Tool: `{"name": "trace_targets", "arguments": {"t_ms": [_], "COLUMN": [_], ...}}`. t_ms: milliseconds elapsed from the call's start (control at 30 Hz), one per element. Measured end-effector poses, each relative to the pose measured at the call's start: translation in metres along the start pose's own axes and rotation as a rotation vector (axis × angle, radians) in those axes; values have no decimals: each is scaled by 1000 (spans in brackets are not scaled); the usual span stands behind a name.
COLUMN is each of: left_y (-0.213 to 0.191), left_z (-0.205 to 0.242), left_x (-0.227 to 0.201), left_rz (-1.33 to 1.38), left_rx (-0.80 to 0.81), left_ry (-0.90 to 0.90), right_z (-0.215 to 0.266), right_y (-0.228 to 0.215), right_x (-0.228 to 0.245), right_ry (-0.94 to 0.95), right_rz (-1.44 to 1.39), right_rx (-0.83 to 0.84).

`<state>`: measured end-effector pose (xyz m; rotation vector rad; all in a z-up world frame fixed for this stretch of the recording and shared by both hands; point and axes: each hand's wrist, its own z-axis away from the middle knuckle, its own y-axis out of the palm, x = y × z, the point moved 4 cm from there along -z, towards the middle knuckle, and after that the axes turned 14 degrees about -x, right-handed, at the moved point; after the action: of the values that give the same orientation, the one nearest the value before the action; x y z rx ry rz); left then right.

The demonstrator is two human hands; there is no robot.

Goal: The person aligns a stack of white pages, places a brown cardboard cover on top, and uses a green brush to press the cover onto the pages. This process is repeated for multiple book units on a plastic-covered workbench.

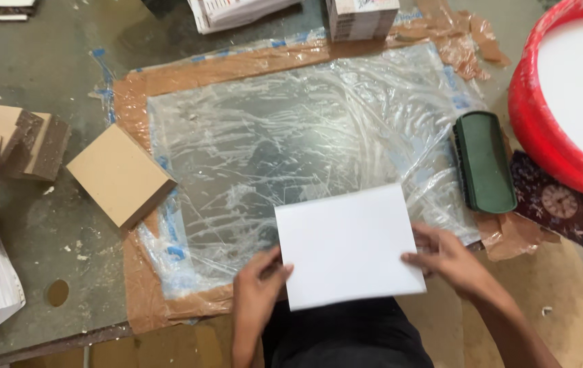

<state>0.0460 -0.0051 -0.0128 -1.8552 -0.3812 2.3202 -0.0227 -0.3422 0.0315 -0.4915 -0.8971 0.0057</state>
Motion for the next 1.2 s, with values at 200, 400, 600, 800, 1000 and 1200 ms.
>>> {"name": "trace_targets", "arguments": {"t_ms": [200,400,600,800,1000,1200], "left_y": [16,26,28,29,29,32], "left_z": [-70,-79,-66,-60,-59,-56], "left_x": [-34,-43,-48,-55,-63,-74], "left_rz": [-67,-179,-253,-286,-300,-595], "left_rx": [-121,-120,-148,-191,-180,-103], "left_ry": [158,129,155,198,200,372], "right_z": [-66,-82,-66,-50,-45,-43], "right_y": [12,14,14,19,21,27], "right_x": [52,62,65,71,76,73], "right_ry": [-140,-150,-314,-521,-648,-689], "right_rz": [11,155,291,379,452,662], "right_rx": [-90,-144,-310,-367,-385,-444]}}
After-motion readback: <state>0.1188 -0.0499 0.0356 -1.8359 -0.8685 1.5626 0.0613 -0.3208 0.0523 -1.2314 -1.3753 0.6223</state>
